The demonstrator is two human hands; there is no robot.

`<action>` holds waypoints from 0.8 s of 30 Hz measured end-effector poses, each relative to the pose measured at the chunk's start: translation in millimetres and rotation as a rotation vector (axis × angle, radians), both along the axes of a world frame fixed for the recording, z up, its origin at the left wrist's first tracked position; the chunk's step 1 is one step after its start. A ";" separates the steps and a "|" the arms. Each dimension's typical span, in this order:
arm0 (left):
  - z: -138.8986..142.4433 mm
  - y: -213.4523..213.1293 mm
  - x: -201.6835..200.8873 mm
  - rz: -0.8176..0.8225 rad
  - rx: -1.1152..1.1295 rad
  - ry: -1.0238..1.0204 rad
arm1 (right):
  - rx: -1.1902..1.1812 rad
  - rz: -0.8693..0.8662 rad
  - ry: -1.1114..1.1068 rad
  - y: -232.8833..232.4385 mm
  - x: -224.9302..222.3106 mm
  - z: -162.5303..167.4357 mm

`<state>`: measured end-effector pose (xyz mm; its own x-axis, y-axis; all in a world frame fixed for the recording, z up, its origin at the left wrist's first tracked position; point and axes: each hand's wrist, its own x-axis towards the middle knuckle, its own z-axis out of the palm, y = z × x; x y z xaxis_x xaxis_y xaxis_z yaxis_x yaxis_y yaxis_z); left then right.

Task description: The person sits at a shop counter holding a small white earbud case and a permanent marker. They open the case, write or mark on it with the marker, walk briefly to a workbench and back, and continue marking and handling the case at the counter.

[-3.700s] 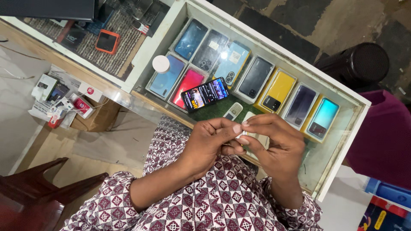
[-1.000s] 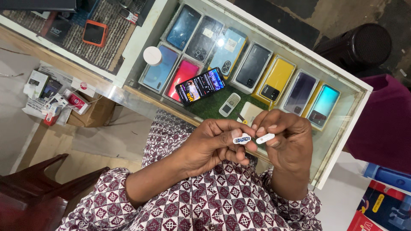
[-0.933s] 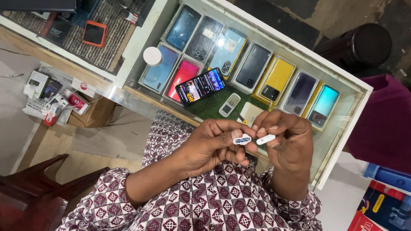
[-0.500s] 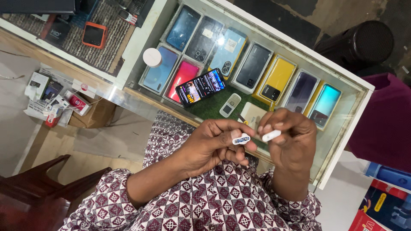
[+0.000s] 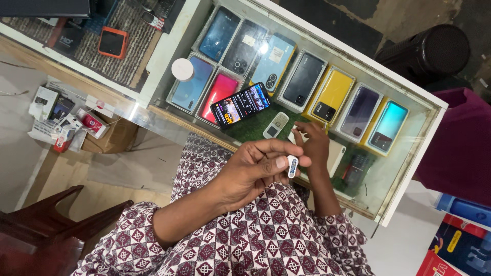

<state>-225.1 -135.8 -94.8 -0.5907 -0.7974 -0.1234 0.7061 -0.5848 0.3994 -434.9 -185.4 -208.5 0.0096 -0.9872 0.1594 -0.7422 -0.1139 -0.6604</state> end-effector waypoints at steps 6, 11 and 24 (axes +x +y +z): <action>2.2 -1.3 -1.2 -0.004 -0.012 0.024 | -0.180 0.086 0.161 2.9 7.1 -5.7; 7.1 -2.2 0.0 -0.005 0.023 0.016 | -0.185 0.064 0.148 4.6 9.0 -6.6; 8.9 2.8 -2.0 0.158 -0.139 -0.174 | -0.214 -0.001 -0.534 44.8 -0.1 91.4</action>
<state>-227.1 -133.0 -85.9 -0.4369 -0.8945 -0.0952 0.6978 -0.4038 0.5916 -435.0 -140.6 -117.1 -0.1284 -0.9323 0.3380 -0.3120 -0.2856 -0.9061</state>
